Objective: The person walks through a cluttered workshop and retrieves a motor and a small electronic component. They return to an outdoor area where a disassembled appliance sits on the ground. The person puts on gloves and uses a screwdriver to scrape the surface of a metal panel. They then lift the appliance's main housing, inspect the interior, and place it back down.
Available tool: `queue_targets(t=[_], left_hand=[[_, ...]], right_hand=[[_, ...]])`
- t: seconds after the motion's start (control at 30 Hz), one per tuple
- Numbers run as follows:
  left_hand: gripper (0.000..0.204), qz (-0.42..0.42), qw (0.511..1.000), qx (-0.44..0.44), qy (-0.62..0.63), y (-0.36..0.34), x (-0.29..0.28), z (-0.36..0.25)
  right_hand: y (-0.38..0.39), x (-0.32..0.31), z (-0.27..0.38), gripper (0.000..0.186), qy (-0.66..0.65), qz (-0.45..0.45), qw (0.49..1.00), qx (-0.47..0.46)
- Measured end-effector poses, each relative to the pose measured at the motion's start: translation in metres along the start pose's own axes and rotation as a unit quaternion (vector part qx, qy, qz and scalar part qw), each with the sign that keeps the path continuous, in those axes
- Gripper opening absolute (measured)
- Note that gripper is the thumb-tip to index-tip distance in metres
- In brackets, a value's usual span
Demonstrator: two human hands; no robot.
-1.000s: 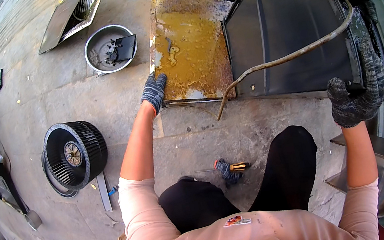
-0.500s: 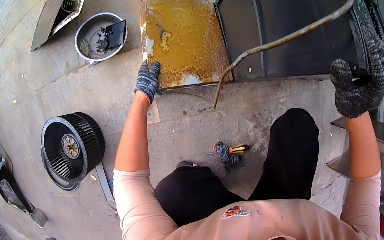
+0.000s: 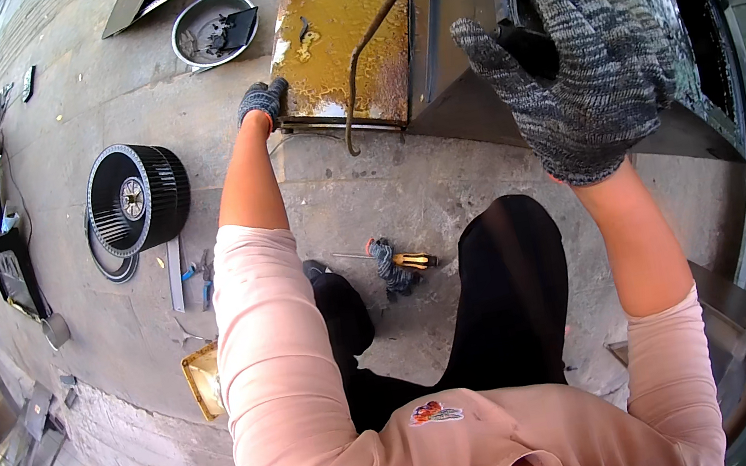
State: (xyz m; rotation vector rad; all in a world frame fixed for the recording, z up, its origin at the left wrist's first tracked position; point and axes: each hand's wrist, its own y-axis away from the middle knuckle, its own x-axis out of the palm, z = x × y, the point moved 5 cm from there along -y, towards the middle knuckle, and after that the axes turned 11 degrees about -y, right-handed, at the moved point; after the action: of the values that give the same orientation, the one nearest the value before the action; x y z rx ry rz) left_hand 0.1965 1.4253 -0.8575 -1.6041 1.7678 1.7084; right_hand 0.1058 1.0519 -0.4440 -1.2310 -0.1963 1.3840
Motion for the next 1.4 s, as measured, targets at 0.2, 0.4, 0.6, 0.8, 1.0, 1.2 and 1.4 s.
queue_targets(t=[0.2, 0.4, 0.6, 0.8, 1.0, 1.2, 1.4], left_hand=[[0.054, -0.062, 0.997, 0.004, -0.034, 0.007, -0.002, 0.054], [0.05, 0.124, 0.909, -0.052, 0.395, 0.024, 0.011, 0.026], [0.052, 0.056, 0.955, 0.002, 0.292, -0.065, 0.029, 0.071], [0.051, 0.169, 0.897, -0.005, 0.408, -0.042, 0.084, 0.011], [0.047, 0.167, 0.895, -0.002, 0.413, -0.052, 0.052, 0.03], [0.047, 0.124, 0.912, 0.064, 0.386, -0.026, 0.061, 0.009], [0.05, 0.125, 0.906, 0.065, 0.399, -0.023, 0.063, 0.009]], right_hand=[[-0.006, 0.012, 0.015, 0.055, -0.017, 0.008, 0.999, -0.041], [-0.007, 0.018, 0.022, 0.055, 0.074, 0.026, 0.995, -0.065], [-0.029, 0.031, 0.052, 0.054, 0.152, 0.01, 0.985, -0.075], [-0.036, 0.018, 0.065, 0.054, 0.267, 0.054, 0.96, -0.059], [-0.045, 0.032, 0.065, 0.053, 0.268, 0.039, 0.961, -0.058], [-0.031, 0.03, 0.058, 0.055, 0.281, 0.045, 0.957, -0.051], [-0.016, 0.033, 0.053, 0.057, 0.283, 0.026, 0.958, -0.038]])
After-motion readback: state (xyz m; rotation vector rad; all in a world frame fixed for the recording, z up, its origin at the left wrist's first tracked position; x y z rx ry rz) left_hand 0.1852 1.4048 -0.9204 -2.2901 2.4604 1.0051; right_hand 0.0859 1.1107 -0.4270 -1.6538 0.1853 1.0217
